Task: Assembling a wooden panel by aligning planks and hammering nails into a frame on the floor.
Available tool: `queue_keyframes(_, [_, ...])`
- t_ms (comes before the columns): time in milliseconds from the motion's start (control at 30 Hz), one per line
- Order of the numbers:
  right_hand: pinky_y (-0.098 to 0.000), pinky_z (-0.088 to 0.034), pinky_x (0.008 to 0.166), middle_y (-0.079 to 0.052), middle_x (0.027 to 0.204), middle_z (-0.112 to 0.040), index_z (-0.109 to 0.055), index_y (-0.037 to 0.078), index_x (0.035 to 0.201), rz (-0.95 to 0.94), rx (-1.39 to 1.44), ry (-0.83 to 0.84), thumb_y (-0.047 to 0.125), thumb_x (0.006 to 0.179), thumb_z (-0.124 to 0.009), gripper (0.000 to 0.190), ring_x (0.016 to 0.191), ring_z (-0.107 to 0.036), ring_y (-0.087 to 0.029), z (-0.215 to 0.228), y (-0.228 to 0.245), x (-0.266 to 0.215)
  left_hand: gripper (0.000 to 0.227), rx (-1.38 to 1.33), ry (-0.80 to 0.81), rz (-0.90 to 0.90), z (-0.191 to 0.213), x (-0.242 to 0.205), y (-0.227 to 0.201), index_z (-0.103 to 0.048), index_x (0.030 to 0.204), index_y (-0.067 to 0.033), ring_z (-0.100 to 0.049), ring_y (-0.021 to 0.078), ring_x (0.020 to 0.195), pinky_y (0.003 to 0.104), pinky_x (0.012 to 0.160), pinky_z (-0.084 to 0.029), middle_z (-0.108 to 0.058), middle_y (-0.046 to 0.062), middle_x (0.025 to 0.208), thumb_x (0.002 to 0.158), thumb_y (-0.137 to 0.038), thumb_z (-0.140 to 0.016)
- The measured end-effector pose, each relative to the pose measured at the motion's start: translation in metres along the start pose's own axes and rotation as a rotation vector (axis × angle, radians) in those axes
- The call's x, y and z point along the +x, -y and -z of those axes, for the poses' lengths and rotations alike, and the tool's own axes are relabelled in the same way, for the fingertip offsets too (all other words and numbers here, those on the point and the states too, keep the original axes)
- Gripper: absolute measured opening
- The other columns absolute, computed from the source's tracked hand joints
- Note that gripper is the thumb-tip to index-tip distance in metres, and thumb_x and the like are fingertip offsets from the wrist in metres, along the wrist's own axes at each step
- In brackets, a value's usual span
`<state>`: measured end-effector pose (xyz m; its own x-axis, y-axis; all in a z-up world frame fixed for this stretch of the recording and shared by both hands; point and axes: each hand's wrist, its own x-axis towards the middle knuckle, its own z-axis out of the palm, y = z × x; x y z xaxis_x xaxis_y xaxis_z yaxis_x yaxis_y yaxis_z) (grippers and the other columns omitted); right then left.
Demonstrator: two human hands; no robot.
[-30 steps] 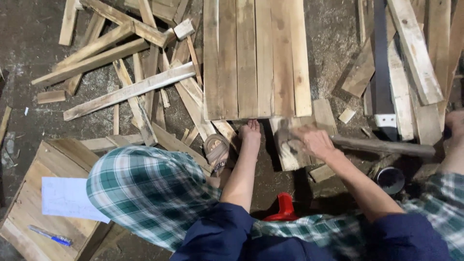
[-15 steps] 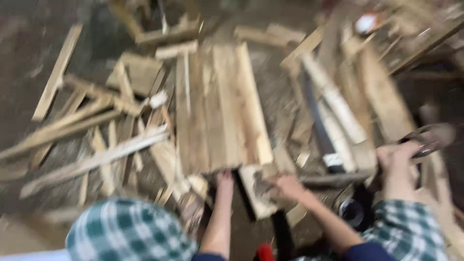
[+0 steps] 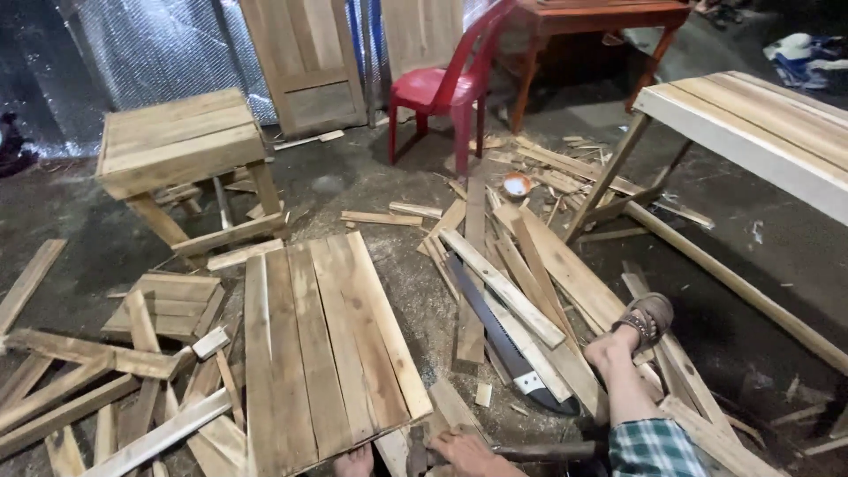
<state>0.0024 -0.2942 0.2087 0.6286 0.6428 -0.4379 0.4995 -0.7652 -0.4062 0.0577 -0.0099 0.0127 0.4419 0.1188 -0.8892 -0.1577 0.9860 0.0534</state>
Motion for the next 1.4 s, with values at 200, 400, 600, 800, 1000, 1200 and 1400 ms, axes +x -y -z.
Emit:
queue_keyframes(200, [-0.0462,-0.048,0.076,-0.021,0.110,-0.058,-0.042,0.006,0.132,0.037,0.075,-0.106,0.018,0.099,-0.070,0.045,0.079,-0.056,-0.031,0.006,0.007,-0.007,0.041,-0.070,0.052,-0.012,0.008,0.007,-0.001,-0.055,0.135,-0.0118,-0.054,0.0282,0.138,0.055,0.113,-0.046,-0.058,0.005,0.147,0.104,-0.023,-0.031])
queue_keyframes(400, [-0.0519,-0.051,0.065,-0.026,0.123,-0.054,-0.040,0.004,0.124,-0.009,0.041,-0.088,-0.011,0.083,-0.061,0.049,0.095,-0.056,-0.040,0.001,0.009,-0.006,0.031,-0.084,0.133,0.059,0.010,0.012,-0.004,-0.069,0.119,-0.0114,-0.070,0.0293,0.116,0.045,0.090,-0.063,-0.073,0.009,0.126,0.103,-0.022,-0.044])
queue_keyframes(600, [-0.0505,-0.047,0.080,-0.013,0.083,-0.051,-0.038,0.016,0.135,-0.209,0.196,0.038,-0.031,0.070,-0.044,0.080,0.102,-0.050,-0.035,-0.006,0.009,-0.005,0.034,-0.076,0.232,0.056,0.014,0.012,-0.006,-0.068,0.122,-0.0108,-0.066,0.0284,0.124,0.047,0.104,-0.056,-0.072,0.007,0.130,0.102,-0.026,-0.046])
queue_keyframes(800, [-0.0545,-0.043,0.103,-0.026,0.123,-0.062,-0.046,0.008,0.129,-0.062,0.057,-0.187,-0.029,0.055,-0.048,0.083,0.107,-0.058,-0.040,-0.016,0.005,-0.003,0.037,-0.060,0.288,0.052,0.008,-0.003,-0.006,-0.068,0.125,-0.0139,-0.064,0.0314,0.124,0.051,0.101,-0.054,-0.070,0.008,0.133,0.100,-0.037,-0.053])
queue_keyframes(1000, [-0.0609,-0.032,0.110,-0.022,0.121,-0.062,-0.055,0.012,0.127,-0.101,0.057,-0.175,0.068,0.102,-0.040,0.064,0.112,-0.058,-0.034,-0.009,0.018,-0.016,0.038,-0.096,0.333,-0.004,0.004,-0.013,-0.003,-0.072,0.120,-0.0173,-0.069,0.0255,0.118,0.047,0.096,-0.058,-0.075,0.004,0.123,0.090,-0.038,-0.063])
queue_keyframes(1200, [-0.0576,-0.051,0.081,-0.015,0.141,-0.052,-0.051,0.019,0.138,0.061,-0.087,-0.153,0.052,0.092,-0.060,0.057,0.125,-0.044,-0.044,-0.050,-0.027,-0.005,0.039,-0.157,0.352,0.046,0.006,-0.021,-0.001,-0.065,0.131,-0.0148,-0.059,0.0307,0.129,0.046,0.110,-0.048,-0.066,0.011,0.137,0.095,-0.026,-0.054])
queue_keyframes(1400, [-0.0552,-0.048,0.102,-0.018,0.132,-0.065,-0.062,0.025,0.139,-0.038,0.072,-0.063,0.045,0.091,-0.066,0.052,0.122,-0.059,-0.039,-0.006,-0.015,-0.050,0.030,-0.232,0.295,0.159,0.017,-0.040,-0.012,-0.067,0.126,-0.0028,-0.059,0.0363,0.126,0.056,0.110,-0.048,-0.064,0.019,0.135,0.105,-0.018,-0.053])
